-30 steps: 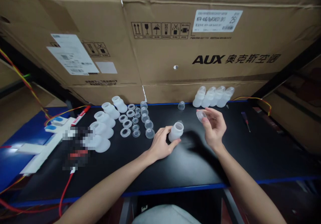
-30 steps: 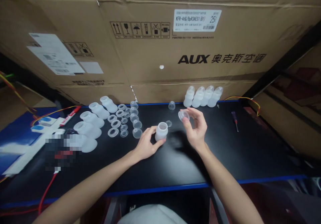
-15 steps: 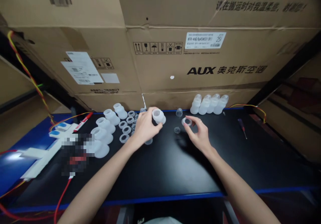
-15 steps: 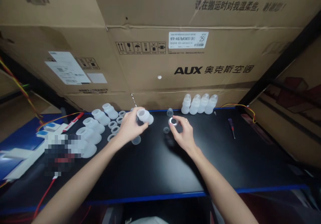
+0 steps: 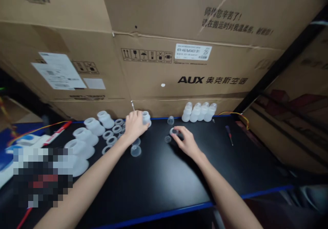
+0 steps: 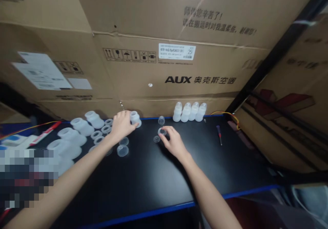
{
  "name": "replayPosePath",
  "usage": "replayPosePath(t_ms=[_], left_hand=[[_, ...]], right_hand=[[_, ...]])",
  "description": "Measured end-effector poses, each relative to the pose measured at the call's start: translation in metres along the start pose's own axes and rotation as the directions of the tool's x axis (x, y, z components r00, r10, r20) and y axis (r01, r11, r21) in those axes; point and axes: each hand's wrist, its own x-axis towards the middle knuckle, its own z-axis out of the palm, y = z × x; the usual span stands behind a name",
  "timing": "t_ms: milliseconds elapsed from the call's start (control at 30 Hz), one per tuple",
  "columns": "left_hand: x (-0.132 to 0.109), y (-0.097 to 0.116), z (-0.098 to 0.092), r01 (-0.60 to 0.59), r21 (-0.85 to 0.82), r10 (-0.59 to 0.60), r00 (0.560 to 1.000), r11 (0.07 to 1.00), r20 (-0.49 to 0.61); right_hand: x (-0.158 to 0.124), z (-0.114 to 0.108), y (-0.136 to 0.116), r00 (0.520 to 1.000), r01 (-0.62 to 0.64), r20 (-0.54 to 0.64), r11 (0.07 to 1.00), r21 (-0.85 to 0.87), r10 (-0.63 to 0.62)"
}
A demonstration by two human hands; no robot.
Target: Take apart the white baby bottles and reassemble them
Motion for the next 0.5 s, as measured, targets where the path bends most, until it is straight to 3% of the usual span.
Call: replayPosePath(t_ms=[133, 200, 267, 333, 500], left_hand=[[-0.004, 0.005, -0.001, 0.125, 0.019, -0.12, 0.981, 0.992, -0.15], [-0.012, 0.016, -0.005, 0.055, -0.018, -0.057, 0.962, 0.998, -0.267], [-0.023, 0.031, -0.007, -0.117, -0.053, 0.096, 0.95, 0.992, -0.298], [-0.036, 0.049, -0.005, -0.361, -0.1, 0.338, 0.921, 0.927, -0.192], [-0.058, 0.088, 0.004, -0.455, -0.139, 0.47, 0.877, 0.88, 0.101]], right_hand=[[-0.004, -0.001, 0.01, 0.998, -0.018, 0.057, 0.994, -0.105, 0.024], [-0.006, -0.003, 0.017, 0.996, -0.024, 0.075, 0.986, -0.165, 0.037], [-0.006, -0.005, 0.024, 0.994, -0.027, 0.096, 0.977, -0.214, 0.048], [-0.004, -0.006, 0.029, 0.992, -0.029, 0.111, 0.968, -0.25, 0.058], [-0.001, -0.007, 0.03, 0.98, -0.066, 0.161, 0.952, -0.299, 0.118]])
